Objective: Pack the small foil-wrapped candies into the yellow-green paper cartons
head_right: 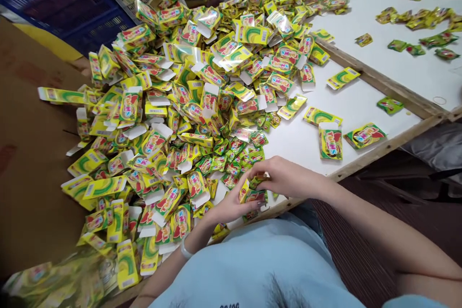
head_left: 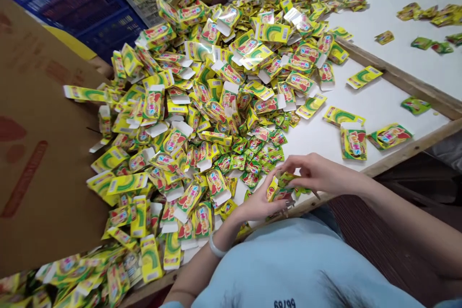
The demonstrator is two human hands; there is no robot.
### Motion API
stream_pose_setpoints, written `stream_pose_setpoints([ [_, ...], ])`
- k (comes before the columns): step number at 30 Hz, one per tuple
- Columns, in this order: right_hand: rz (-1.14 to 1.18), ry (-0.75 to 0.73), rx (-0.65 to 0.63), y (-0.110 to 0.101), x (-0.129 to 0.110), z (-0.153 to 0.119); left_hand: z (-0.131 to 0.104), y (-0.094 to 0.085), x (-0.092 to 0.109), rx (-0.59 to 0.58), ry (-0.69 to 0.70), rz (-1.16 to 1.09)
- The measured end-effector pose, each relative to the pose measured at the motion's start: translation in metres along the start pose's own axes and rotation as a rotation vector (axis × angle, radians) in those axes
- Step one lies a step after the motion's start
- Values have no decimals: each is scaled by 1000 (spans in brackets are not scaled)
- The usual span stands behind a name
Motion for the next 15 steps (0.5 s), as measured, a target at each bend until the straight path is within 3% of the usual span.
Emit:
stream_pose_setpoints([
  [4,146,45,89,13,27,-7,-4,5,-4,-12,-31,-24],
  [9,239,-50,31,32,22,-7,-3,11,-12,8,-32,93],
  [10,269,-47,78,26,22,-9,-6,6,-14,54,-19,130],
  [12,286,-9,291,-1,32,-20,-17,-12,-18,192,-8,274],
  [15,217,120,655,-52,71,-51,-45,-46,-24,436,-98,693],
])
Point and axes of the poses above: each hand's wrist, its own z-axis towards the middle knuckle, its own y-axis out of the palm, x = y × z, the point moved 6 cm from there along z, towards the middle knuckle, and after that the axes turned 6 degrees about -x, right-handed, at the moved point
